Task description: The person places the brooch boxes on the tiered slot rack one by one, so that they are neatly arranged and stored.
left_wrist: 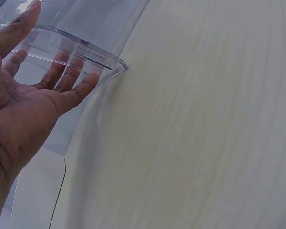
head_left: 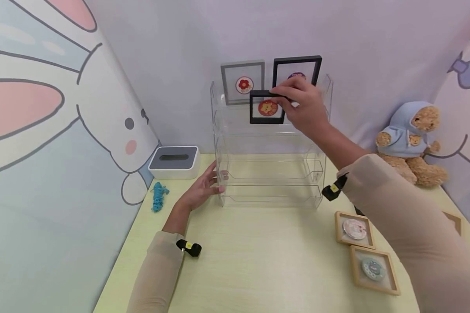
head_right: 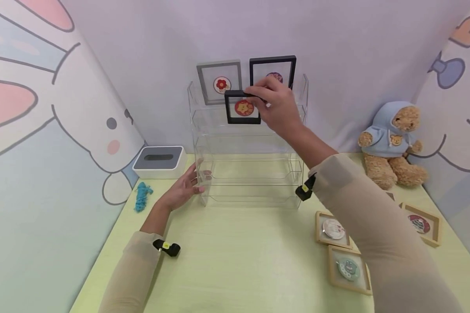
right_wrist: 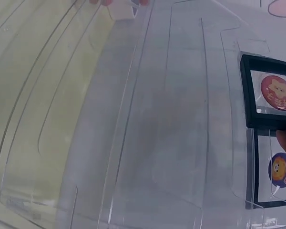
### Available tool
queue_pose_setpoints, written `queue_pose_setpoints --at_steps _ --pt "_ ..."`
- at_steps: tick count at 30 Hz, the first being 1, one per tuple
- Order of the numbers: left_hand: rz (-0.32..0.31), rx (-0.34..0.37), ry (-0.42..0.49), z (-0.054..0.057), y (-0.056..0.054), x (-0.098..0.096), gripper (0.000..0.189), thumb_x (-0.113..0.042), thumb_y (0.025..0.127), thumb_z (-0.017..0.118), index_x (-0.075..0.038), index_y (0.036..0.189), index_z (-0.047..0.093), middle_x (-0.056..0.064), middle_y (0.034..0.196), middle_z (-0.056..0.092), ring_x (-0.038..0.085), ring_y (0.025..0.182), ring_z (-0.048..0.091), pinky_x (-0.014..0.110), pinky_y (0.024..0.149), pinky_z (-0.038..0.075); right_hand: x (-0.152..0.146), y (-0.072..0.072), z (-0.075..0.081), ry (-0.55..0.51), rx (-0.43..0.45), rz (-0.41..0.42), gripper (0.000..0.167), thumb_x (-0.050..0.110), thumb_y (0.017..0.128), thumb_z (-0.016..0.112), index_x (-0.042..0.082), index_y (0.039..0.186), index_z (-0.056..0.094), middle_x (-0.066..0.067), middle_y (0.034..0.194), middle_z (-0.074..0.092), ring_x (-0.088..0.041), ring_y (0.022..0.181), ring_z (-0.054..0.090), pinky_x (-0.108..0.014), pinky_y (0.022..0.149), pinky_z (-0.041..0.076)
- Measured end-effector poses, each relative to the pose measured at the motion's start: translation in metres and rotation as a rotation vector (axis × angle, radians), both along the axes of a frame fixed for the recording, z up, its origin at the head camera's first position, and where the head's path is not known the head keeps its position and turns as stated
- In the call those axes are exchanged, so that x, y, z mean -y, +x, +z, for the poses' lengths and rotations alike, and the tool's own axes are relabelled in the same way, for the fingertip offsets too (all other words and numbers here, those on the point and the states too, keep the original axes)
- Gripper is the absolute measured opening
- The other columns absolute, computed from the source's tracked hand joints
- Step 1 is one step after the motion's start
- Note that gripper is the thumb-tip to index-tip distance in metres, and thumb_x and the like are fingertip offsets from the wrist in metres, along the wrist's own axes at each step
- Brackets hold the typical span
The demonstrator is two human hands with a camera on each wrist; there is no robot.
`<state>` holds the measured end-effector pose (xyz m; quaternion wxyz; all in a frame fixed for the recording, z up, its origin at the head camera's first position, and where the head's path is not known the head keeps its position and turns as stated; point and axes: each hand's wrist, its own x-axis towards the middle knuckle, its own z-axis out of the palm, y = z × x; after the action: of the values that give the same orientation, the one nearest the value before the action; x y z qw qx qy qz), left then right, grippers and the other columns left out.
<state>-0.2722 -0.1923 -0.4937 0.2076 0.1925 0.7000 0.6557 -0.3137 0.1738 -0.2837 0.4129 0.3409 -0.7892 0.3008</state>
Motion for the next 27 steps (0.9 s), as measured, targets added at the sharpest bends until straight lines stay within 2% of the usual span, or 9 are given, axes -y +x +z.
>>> queue_pose_setpoints --at_steps 2,6,17,27 --pt "-0.001 -0.002 -0.006 0.000 -0.001 0.000 0.107 -0.004 0.102 0.074 -0.036 0.179 0.007 0.021 0.174 0.037 0.046 0.164 0.034 0.069 0.133 0.025 0.007 -0.003 -0.002 -0.001 0.020 0.003 0.019 0.009 0.103 0.078 0.001 0.119 0.084 -0.025 0.114 0.073 -0.038 0.101 0.072 -0.039 0.081 0.055" --pt "0.004 -0.001 -0.017 0.000 -0.002 0.000 0.107 -0.004 0.101 0.074 -0.036 0.179 0.008 0.021 0.174 0.038 0.045 0.165 0.034 0.068 0.134 0.024 0.021 -0.010 -0.008 0.005 0.057 -0.001 0.020 0.010 0.104 0.076 0.001 0.121 0.084 -0.023 0.116 0.072 -0.036 0.097 0.072 -0.040 0.079 0.057" --pt "0.004 -0.018 -0.024 0.001 0.003 0.000 0.104 -0.004 0.102 0.073 -0.042 0.178 0.012 0.022 0.173 0.040 0.047 0.164 0.035 0.071 0.131 0.028 0.047 -0.017 -0.027 0.003 0.139 0.025 0.021 0.004 0.104 0.076 0.003 0.123 0.083 -0.021 0.117 0.072 -0.035 0.100 0.071 -0.044 0.083 0.059" --pt "0.014 -0.012 -0.034 0.005 0.003 -0.002 0.104 -0.004 0.103 0.073 -0.042 0.178 0.011 0.020 0.173 0.040 0.045 0.165 0.034 0.070 0.133 0.026 0.053 -0.022 -0.039 -0.008 0.112 0.012 0.021 0.006 0.105 0.075 0.005 0.125 0.083 -0.021 0.118 0.072 -0.034 0.096 0.071 -0.045 0.080 0.060"
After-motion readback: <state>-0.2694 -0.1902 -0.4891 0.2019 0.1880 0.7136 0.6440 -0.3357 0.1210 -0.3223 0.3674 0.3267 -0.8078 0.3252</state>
